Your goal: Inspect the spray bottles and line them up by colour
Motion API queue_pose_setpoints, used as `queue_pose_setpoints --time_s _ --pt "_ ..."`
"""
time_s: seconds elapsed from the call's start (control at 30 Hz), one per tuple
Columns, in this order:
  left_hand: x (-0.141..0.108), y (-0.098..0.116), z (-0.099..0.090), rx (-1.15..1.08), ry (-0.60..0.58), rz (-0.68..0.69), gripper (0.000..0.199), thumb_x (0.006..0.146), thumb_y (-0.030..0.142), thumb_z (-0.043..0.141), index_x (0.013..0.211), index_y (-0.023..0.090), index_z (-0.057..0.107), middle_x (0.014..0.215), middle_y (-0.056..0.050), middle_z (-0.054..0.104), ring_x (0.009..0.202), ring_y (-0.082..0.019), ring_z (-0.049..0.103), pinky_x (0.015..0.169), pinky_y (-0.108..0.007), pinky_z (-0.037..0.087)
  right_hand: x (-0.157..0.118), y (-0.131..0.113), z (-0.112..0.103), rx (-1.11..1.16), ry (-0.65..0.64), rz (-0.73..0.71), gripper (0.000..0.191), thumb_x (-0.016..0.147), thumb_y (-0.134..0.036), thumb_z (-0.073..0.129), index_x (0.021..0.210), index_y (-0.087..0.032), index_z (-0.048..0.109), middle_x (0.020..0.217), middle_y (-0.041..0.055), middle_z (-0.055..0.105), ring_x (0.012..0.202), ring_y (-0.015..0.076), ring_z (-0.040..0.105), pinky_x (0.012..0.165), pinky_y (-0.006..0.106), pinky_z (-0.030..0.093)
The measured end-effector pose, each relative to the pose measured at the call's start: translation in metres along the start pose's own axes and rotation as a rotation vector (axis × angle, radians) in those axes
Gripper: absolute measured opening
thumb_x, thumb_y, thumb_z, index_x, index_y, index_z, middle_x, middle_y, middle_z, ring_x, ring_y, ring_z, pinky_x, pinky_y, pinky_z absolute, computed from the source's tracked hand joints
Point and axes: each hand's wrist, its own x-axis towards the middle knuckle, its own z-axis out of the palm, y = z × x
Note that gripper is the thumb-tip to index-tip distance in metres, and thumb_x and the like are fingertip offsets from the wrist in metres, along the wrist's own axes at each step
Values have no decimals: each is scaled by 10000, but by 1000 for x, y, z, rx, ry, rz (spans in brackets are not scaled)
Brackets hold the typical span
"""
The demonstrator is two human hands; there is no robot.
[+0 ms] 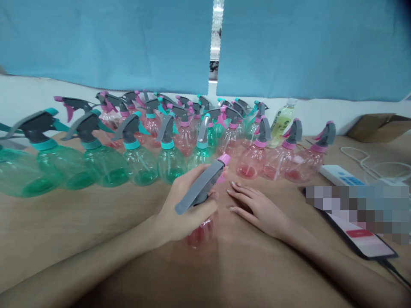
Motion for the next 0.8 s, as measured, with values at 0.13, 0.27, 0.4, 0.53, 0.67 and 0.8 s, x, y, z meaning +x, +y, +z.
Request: queue_pose_setpoints --time_s 0.13,0.27,0.4,0.53,0.67,0.8 --pt "0 1 -1 0 -1 5 333 681 69 525 979 219 531 694 56 470 572 -105 446 573 -238 411 0 0 0 -7 -11 2 527 935 -493 398 1362 -191 460 1444 108 422 1339 253 372 1071 479 354" --pt "1 2 -2 6 -22 -6 357 685 82 516 1014 222 520 708 45 484 604 -119 474 587 -249 423 0 0 0 20 18 0 503 927 -485 425 1361 -233 462 1437 98 435 1328 266 390 1056 500 368" --pt "3 5 -3 0 -29 21 171 704 130 506 852 211 481 697 38 485 610 -128 480 579 -261 402 0 0 0 25 15 -1 505 926 -484 426 1362 -234 463 1430 100 444 1325 271 393 1056 506 366" --pt "5 8 -4 28 -24 19 130 685 121 497 749 214 431 655 53 428 568 -112 414 541 -248 354 0 0 0 27 24 -6 500 924 -478 434 1366 -246 458 1436 90 438 1324 272 395 1055 504 369" --pt "5 8 -5 63 -24 23 135 664 127 481 766 215 469 660 44 460 580 -123 413 548 -254 367 0 1 1 28 31 -9 494 924 -476 434 1366 -255 459 1440 86 433 1322 274 397 1051 508 371" --pt "5 7 -6 48 -42 14 104 680 152 493 765 209 472 702 28 520 615 -133 472 575 -265 397 0 0 0 25 20 -5 504 926 -484 426 1364 -237 461 1438 95 434 1328 264 388 1061 496 360"
